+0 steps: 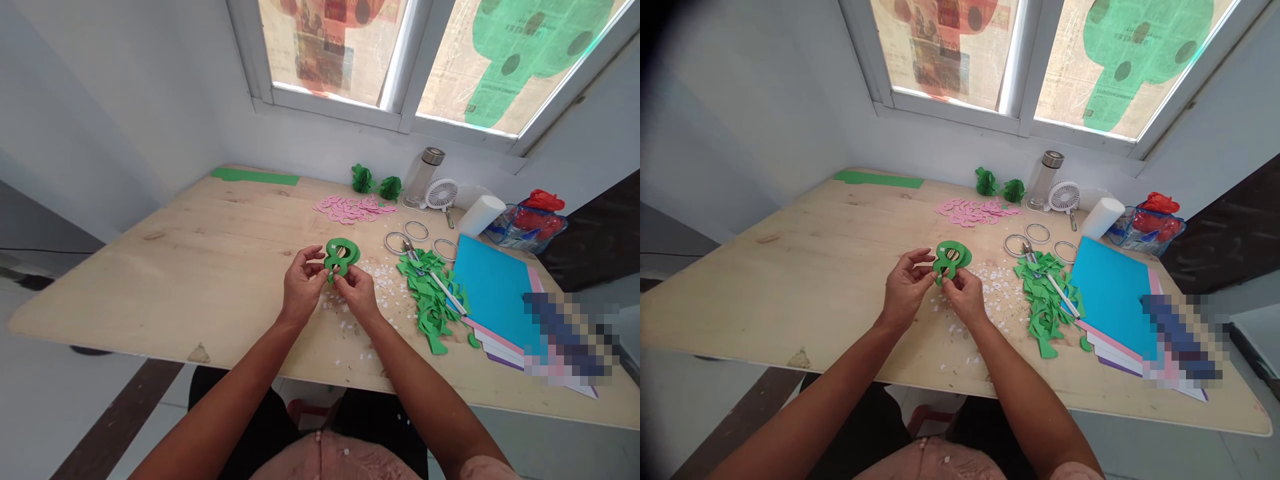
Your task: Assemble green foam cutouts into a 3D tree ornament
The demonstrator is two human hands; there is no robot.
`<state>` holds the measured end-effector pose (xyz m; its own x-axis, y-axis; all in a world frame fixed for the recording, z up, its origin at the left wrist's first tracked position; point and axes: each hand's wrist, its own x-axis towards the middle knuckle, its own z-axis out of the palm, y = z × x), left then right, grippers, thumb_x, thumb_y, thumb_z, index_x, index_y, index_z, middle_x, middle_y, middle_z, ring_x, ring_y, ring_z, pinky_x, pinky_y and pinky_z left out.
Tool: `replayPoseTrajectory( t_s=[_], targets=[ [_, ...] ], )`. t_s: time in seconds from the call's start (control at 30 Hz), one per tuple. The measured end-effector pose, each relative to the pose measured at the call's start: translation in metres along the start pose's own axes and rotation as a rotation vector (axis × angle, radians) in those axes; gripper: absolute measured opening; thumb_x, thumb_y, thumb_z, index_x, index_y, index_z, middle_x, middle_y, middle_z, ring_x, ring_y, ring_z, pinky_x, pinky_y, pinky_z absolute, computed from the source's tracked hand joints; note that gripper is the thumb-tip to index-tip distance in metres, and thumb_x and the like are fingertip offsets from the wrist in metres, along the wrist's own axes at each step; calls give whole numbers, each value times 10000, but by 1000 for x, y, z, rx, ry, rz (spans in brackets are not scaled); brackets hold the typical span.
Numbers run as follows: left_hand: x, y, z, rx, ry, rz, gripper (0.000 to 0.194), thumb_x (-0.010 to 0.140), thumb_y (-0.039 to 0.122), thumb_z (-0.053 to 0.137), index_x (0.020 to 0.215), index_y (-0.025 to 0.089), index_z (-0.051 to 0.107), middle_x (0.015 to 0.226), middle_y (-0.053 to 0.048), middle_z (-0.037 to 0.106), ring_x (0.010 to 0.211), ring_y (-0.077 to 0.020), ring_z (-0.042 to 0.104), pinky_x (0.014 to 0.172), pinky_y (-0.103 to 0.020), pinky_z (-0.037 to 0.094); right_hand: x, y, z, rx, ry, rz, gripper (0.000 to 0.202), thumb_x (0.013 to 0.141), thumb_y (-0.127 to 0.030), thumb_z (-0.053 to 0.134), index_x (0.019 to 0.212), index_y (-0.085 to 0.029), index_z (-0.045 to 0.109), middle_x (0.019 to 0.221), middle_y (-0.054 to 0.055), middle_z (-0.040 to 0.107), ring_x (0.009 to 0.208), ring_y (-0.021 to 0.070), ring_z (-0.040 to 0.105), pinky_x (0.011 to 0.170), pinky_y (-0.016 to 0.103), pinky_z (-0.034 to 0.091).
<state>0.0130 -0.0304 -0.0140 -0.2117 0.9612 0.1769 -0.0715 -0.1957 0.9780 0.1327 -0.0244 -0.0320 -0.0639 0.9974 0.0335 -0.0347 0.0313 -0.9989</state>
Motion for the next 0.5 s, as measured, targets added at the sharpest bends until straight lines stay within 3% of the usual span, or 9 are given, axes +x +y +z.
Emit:
replayPoseTrajectory(
  t_s=[0.13, 0.27, 0.5],
  targets=[
    [-3, -3, -1, 36, -29, 31, 417, 681, 241, 677, 1076, 194, 552, 1015, -62, 605, 791, -169, 658, 731, -321, 534, 1, 2, 0, 8, 9, 9, 203, 665, -353, 646, 724, -166, 594, 545, -50, 519, 479, 81, 426, 467, 206, 336],
    [-6, -5, -2, 89, -52, 63, 316, 719, 253, 654, 1010, 193, 546, 854, -30, 632, 818, -189, 659, 748, -326, 522, 2, 5, -1, -18, 32, -17, 191, 677, -338, 636, 738, -162, 597, 549, -52, 502, 491, 77, 399, 468, 203, 326],
    [-7, -9, 0, 51, -36, 82, 230, 705, 272, 652, 881, 200, 522, 915, -38, 621, 821, -187, 663, 760, -332, 525, 1, 5, -1, -38, 52, -12, 171, 673, -323, 618, 743, -170, 587, 562, -46, 511, 501, 85, 413, 463, 202, 323]
  ],
)
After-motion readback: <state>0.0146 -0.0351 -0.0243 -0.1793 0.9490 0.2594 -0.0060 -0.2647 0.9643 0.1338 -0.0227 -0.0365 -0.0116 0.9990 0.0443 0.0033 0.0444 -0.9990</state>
